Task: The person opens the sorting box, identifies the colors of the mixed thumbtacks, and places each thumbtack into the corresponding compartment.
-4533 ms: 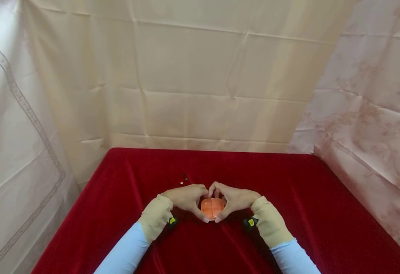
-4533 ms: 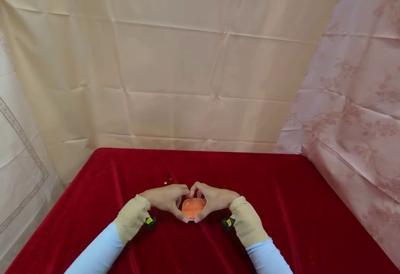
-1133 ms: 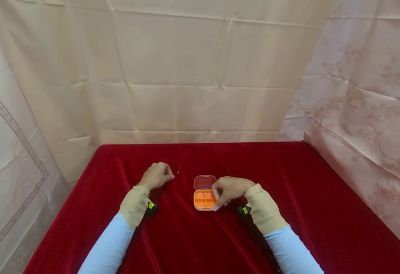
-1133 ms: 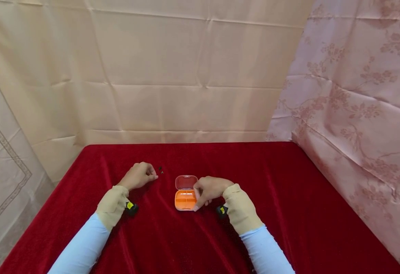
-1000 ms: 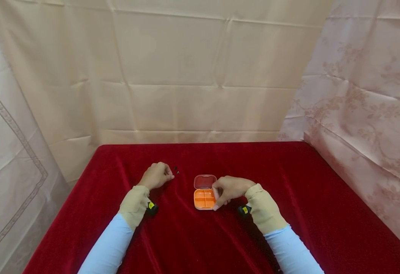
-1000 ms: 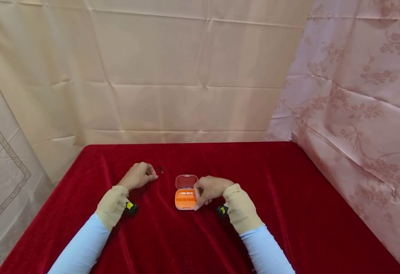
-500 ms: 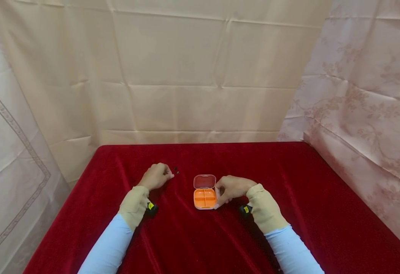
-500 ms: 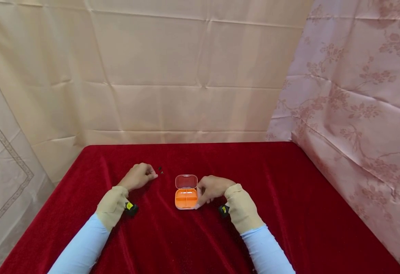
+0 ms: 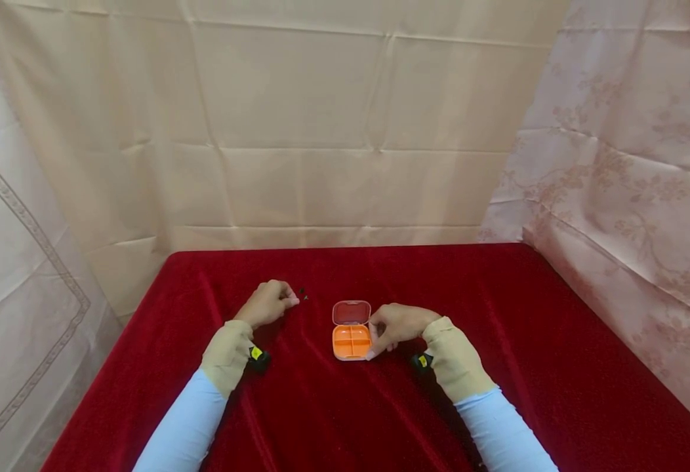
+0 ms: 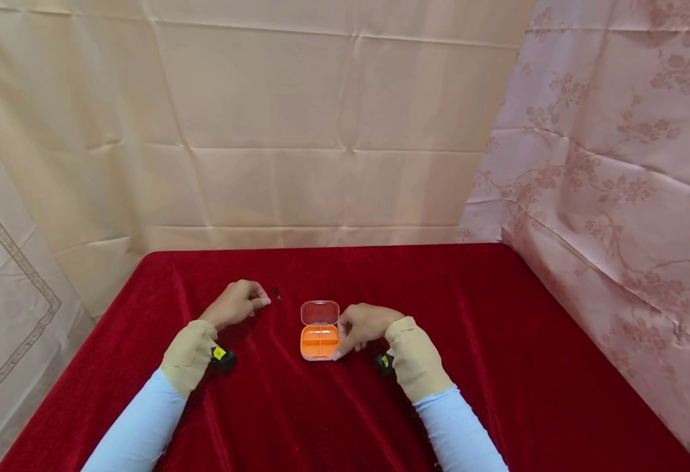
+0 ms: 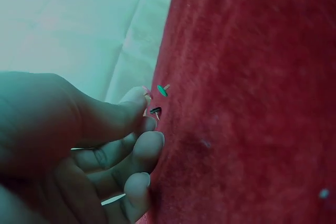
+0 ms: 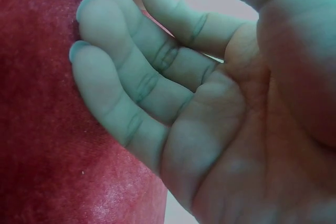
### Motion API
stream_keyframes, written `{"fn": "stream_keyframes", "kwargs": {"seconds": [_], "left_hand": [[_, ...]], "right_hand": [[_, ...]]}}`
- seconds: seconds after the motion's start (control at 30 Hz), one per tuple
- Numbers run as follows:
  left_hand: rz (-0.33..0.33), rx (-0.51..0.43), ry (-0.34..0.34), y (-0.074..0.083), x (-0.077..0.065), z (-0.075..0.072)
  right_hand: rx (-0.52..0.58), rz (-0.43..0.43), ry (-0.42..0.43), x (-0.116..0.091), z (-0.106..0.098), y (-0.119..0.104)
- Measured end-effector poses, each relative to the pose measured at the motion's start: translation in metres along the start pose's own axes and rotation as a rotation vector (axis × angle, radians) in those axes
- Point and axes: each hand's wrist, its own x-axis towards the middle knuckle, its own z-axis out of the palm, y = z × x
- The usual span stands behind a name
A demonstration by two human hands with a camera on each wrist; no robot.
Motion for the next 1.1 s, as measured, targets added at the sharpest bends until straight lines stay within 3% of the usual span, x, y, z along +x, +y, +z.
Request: {"fn": "stream_keyframes", "kwargs": {"seconds": [0.3,0.53,0.63,0.93,1.1], "left_hand": [[-0.019,-0.318,-0.051,0.0,-0.001,-0.009],[0.025,-0.788,-0.134,0.002,0.003,-0.015],[0.042,-0.924,-0.176,0.001,0.003,-0.015],[0.105,-1.087,-0.279,0.002,-0.002,-0.016],[0.109,-1.142,-0.31,0.0,-0.002,-0.015]], "right_hand": [[0.005,0.0,-0.002,0.0,0.001,0.002],[0.011,-0.009,-0.005,0.0,0.0,0.002],[0.011,-0.012,-0.005,-0.001,-0.001,0.001],[0.015,-0.01,-0.007,-0.001,-0.001,0.001],[0.011,-0.004,0.0,-0.001,-0.001,0.001]]}}
